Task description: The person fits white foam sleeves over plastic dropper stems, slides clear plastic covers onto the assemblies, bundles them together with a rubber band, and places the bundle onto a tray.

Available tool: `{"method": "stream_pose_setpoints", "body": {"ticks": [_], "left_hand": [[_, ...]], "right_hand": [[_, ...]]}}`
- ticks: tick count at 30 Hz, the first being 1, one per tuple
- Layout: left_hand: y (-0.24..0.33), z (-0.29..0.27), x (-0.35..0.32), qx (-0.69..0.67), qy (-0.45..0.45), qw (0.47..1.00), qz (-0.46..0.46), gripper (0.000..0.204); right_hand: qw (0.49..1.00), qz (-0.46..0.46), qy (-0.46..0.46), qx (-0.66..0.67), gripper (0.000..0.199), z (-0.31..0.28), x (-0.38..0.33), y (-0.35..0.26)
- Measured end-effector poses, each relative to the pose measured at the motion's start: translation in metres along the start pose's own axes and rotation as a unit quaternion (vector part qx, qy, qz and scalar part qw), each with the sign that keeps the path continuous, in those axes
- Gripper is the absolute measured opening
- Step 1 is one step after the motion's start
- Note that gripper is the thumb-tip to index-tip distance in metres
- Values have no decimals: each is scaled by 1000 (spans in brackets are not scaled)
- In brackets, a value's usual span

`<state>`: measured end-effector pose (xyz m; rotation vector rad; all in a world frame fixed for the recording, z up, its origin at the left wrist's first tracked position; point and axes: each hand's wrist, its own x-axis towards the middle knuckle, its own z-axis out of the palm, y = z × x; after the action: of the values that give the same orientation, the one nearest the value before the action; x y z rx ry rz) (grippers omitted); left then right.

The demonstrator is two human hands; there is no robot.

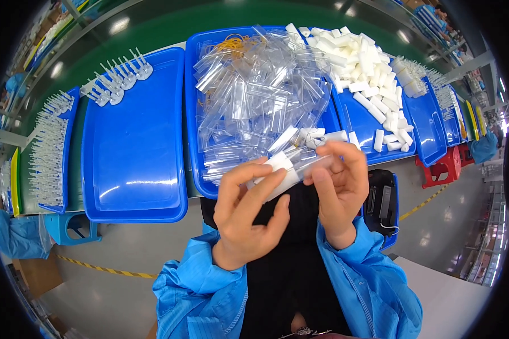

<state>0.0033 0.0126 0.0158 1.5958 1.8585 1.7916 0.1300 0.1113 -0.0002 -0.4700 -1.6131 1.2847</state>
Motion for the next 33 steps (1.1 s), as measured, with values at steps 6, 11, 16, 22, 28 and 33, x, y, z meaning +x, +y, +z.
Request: {"method": "stream_pose_setpoints", "body": {"ticks": [6, 11, 16, 22, 28, 33], "left_hand": [[-20, 19, -12, 85, 52, 988, 117, 42], [-27, 23, -17, 86, 88, 981, 147, 48], [-30, 21, -16, 111, 36, 979, 169, 68], [-29, 21, -16, 118, 49, 976, 174, 72], [-29, 20, -16, 129, 28, 976, 171, 74], [-31, 22, -15, 126, 41, 976, 174, 72]], "right_hand": [[984, -50, -5, -169, 99, 20, 4, -5], [971, -14, -52, -232, 95, 13, 6, -5], [958, -26, -79, -276, 90, 10, 8, -11], [926, -144, -9, -349, 75, 14, 8, -9], [896, -113, -29, -428, 67, 15, 8, -17], [902, -133, -26, -409, 65, 15, 12, -11]]}}
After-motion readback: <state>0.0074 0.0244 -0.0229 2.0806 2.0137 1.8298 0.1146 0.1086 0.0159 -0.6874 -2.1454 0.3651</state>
